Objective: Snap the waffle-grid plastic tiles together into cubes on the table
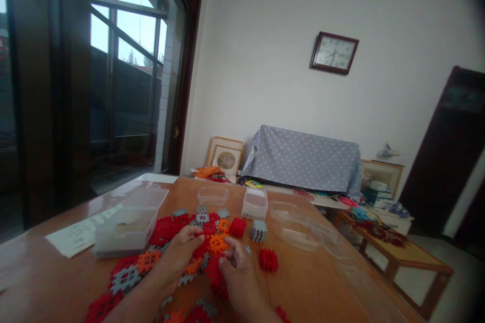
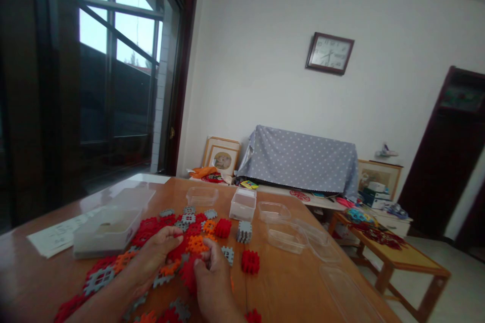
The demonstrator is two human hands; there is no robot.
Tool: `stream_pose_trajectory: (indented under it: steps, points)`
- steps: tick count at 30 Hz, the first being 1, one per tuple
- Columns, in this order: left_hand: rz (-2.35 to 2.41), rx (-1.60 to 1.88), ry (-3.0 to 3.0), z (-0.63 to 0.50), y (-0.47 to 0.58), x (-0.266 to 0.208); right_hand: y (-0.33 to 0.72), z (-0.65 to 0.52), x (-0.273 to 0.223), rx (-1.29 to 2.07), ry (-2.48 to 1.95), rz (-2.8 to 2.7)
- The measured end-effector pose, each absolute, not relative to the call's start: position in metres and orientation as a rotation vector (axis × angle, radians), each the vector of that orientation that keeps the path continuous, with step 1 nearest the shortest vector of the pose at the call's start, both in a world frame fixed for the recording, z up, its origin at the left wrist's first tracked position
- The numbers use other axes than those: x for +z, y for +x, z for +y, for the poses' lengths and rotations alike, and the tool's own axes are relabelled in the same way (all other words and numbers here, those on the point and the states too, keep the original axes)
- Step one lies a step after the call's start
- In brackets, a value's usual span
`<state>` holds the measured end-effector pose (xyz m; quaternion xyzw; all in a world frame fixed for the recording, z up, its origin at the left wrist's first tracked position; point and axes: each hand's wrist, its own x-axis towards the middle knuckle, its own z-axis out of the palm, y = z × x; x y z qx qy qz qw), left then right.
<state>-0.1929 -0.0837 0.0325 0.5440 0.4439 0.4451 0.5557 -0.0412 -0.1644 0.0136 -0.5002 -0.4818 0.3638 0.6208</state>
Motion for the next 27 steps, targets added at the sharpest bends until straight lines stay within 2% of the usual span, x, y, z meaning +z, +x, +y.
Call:
stream_pose_trajectory:
  steps: [10, 19, 27]
  points:
    - [0.984, 1.13, 1.124, -0.08, -0.201, 0.035, -0.044, -0.172, 0.002, 0.792, -1.25, -1.297]
    - [0.951, 1.101, 1.129, -0.087, -0.199, 0.042, -0.045, -0.167, -0.007, 0.813, -1.143, -1.348]
    - [0.829, 1.016, 1.161, -0.098, -0.195, 0.052, -0.022, -0.176, 0.018, 0.815, -1.237, -1.309]
